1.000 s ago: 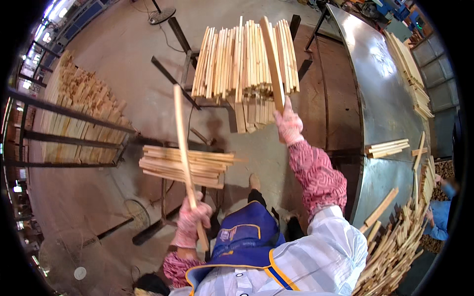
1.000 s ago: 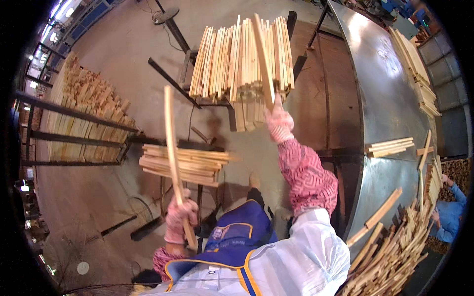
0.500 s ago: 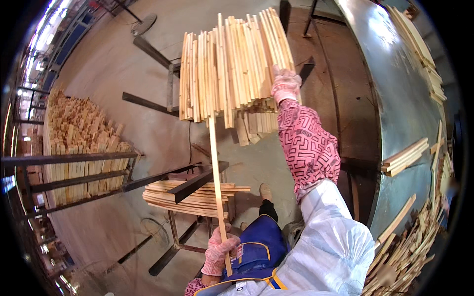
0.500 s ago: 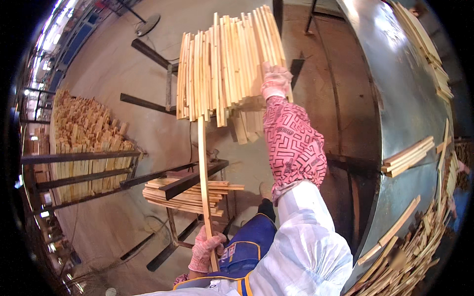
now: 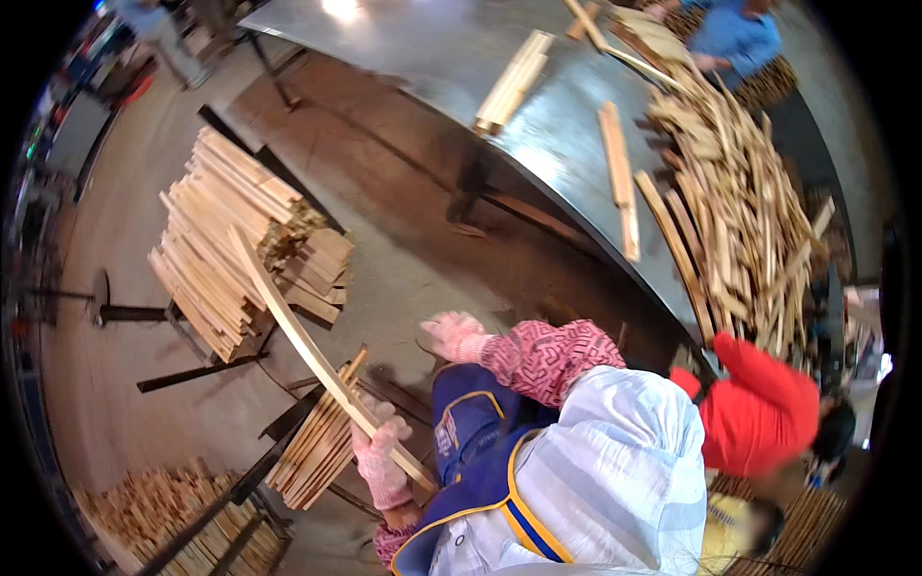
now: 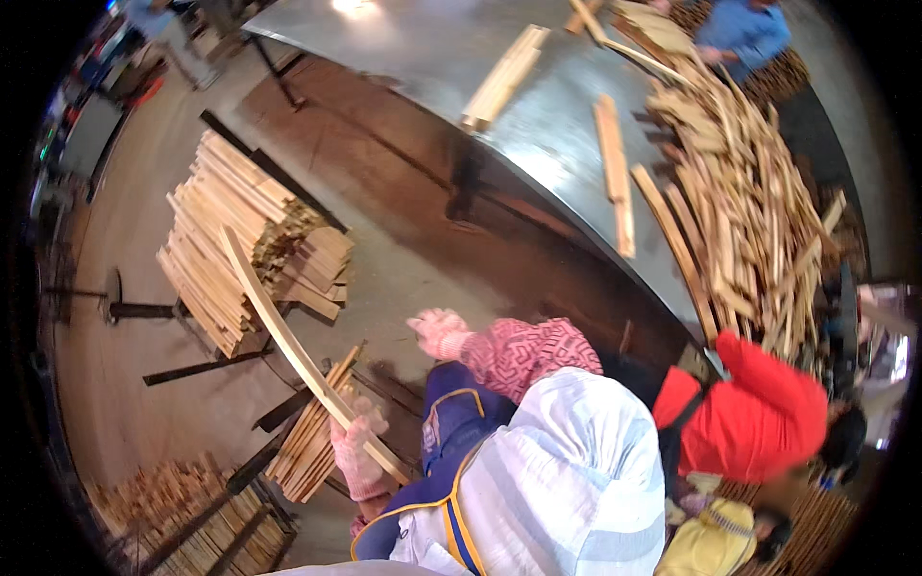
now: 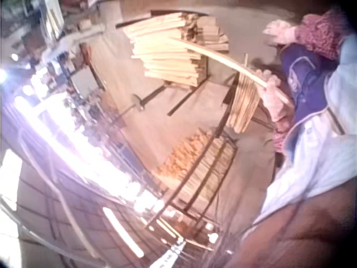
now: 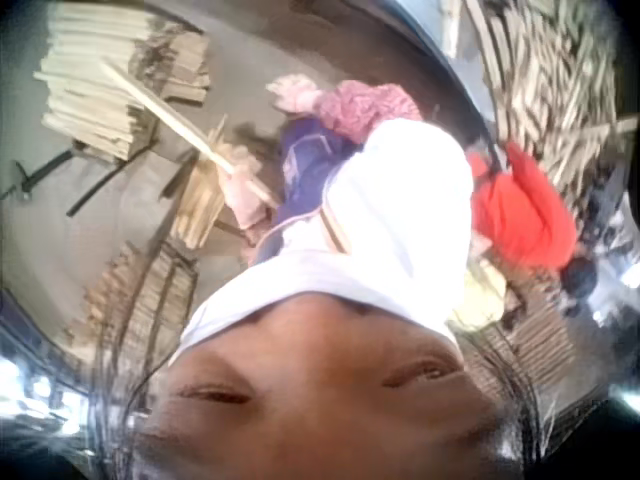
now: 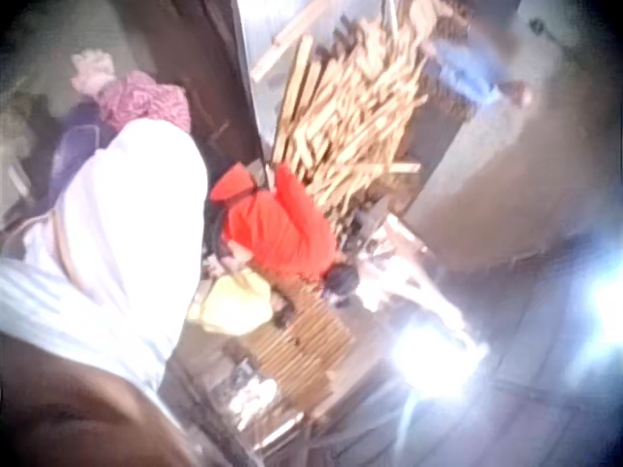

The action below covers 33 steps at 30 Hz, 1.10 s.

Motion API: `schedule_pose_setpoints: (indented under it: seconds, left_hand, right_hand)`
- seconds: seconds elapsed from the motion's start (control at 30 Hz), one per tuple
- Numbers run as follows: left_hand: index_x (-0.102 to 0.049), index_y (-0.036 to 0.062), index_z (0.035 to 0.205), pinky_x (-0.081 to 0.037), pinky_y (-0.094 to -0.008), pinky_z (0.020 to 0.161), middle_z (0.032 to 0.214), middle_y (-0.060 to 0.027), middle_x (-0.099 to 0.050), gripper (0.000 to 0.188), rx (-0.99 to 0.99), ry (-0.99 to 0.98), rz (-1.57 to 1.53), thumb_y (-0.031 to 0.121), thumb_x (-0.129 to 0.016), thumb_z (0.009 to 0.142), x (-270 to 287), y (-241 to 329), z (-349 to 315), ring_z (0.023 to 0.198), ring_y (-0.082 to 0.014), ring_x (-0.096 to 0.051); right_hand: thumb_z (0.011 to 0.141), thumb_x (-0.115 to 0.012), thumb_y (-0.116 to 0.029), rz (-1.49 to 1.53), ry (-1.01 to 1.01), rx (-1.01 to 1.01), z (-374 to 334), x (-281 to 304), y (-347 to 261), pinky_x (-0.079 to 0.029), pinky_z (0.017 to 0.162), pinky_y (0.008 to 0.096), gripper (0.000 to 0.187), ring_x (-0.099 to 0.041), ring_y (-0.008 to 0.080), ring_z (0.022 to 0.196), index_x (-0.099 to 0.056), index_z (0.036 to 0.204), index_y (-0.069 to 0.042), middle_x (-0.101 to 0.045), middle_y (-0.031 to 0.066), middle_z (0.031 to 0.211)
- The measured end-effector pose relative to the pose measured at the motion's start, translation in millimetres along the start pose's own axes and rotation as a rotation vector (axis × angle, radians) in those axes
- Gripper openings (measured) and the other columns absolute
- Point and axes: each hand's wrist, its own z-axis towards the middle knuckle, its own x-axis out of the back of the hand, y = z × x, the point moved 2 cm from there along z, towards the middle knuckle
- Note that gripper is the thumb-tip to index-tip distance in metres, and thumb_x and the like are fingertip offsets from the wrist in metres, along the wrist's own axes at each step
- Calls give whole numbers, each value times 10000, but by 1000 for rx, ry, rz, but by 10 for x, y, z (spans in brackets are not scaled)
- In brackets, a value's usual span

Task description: The person picks up thin wooden strips from a pile and arranges them into neat stacks on a metal table. They repeatedly gather strips, align them, and place them in organized piles while other workers handle similar materials nearby.

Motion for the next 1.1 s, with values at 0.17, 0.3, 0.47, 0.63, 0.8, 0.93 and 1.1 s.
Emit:
schedule_pose_setpoints:
  seconds: [0.17,0.3,0.47,0.63,0.8,0.93,1.1]
  left_hand:
    - [-490,-11,1292,-533,-270,680,958,-56,-567,519,-28,-15,502,52,-647,802,-486,-81,-298,758,-135,-588]
    - [-530,-14,1243,-556,-277,651,950,-92,-654,459,142,-201,440,98,-662,818,-486,-449,-382,737,-155,-643]
    - [-477,12,1313,-562,-320,650,971,-112,-651,568,252,-329,210,181,-714,825,-1008,-652,24,744,-182,-645]
    - [-504,22,1241,-554,-306,649,942,-101,-632,455,295,-372,111,129,-696,843,-1665,-568,837,717,-169,-620]
    - [-533,39,1249,-542,-301,677,987,-87,-617,413,165,-368,557,171,-668,882,-2566,-678,1843,775,-160,-616]
    - [-508,94,1341,-530,-294,771,1045,-99,-641,446,190,-428,824,238,-623,935,-3639,-958,2202,835,-169,-628]
    - [-477,138,1412,-360,-359,1088,1386,-161,-511,617,-402,-741,1435,499,-545,917,-3594,-1500,3618,1288,-312,-461]
  right_hand:
    - [842,-519,-370,137,112,-221,-1369,-278,781,-441,991,434,507,-571,349,1138,-584,1279,-120,-623,182,1184]
    - [867,-557,-356,232,260,-361,-1742,-100,1059,-434,1000,425,477,-563,352,1154,-591,1277,-114,-611,187,1221]
    - [871,-470,-328,357,393,-434,-1665,331,1361,-437,989,411,461,-548,339,1169,-592,1271,-134,-598,160,1242]
    - [890,-578,-276,342,447,-291,-1551,708,1713,-438,1007,390,445,-571,328,1173,-588,1297,-97,-609,167,1259]
    - [906,-608,-405,1170,434,-301,-1171,1238,2006,-375,1075,336,547,-512,274,1268,-552,1340,-76,-575,123,1344]
    - [803,-756,-262,1211,423,-84,-922,2072,1673,-452,961,334,889,-556,183,1086,-252,1520,-114,-579,110,1200]
    - [831,-688,-62,1782,687,-341,-581,2326,2095,-571,716,332,553,-629,185,788,-452,1330,-47,-619,90,981]
